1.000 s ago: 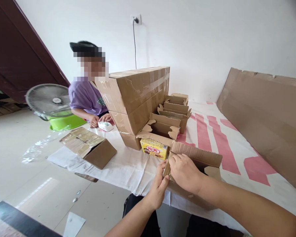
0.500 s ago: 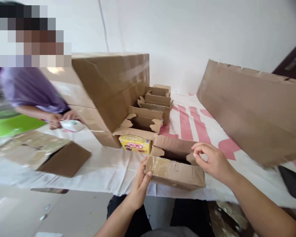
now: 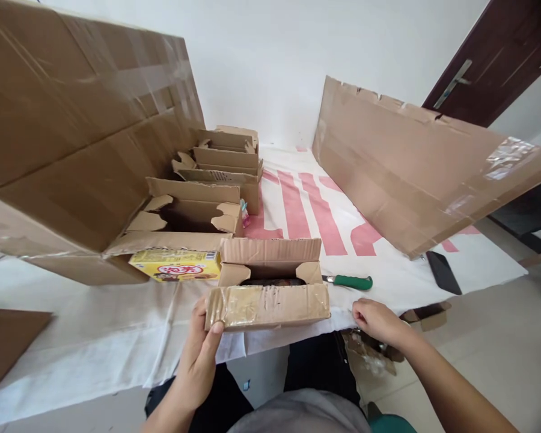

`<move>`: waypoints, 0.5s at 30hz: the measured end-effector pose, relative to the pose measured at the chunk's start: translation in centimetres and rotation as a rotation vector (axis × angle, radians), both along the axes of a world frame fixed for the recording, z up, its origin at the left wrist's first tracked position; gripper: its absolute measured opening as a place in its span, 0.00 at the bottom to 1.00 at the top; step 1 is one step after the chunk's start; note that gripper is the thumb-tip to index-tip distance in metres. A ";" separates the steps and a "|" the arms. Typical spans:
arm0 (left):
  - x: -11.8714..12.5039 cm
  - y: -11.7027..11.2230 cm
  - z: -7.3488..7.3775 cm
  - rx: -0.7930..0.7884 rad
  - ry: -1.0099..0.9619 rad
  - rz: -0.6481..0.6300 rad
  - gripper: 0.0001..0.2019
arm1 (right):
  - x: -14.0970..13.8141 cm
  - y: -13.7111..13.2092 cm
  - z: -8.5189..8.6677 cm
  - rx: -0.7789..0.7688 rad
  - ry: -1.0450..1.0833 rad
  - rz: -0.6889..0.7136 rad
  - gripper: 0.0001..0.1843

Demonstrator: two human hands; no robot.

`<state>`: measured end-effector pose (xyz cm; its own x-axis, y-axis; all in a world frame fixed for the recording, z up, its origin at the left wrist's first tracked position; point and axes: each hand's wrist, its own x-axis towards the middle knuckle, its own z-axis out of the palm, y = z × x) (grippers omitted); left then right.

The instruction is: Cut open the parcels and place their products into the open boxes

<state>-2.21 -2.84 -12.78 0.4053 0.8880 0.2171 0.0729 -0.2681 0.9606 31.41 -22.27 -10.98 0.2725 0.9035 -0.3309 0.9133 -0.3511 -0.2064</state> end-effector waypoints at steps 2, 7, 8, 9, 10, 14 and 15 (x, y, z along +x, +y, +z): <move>-0.2 -0.1 0.3 0.050 0.023 0.017 0.22 | 0.1 -0.1 -0.3 -0.010 0.007 0.002 0.11; -0.8 -0.3 0.7 0.325 -0.070 0.001 0.05 | 0.2 0.0 -0.3 -0.020 0.010 0.028 0.11; -1.0 -0.3 0.7 0.368 -0.100 -0.025 0.03 | 0.2 0.1 -0.4 -0.022 0.008 0.035 0.11; -1.1 -0.3 0.5 0.396 -0.117 -0.053 0.02 | 0.2 0.1 -0.5 -0.024 0.006 0.042 0.12; -1.2 -0.3 0.3 0.411 -0.129 -0.074 0.02 | 0.2 0.2 -0.6 -0.028 0.003 0.049 0.12; -1.3 0.2 -0.8 0.448 -0.161 -0.090 0.03 | 0.5 0.4 -0.7 -0.062 0.024 0.062 0.12; -1.2 0.3 -1.1 0.457 -0.174 -0.087 0.03 | 0.7 0.4 -0.6 -0.075 0.040 0.058 0.13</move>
<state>-3.43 -2.51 -13.87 0.3970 0.6509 0.6471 -0.1191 -0.6626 0.7395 32.07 -21.83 -11.58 0.2054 0.8897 -0.4078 0.9243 -0.3133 -0.2180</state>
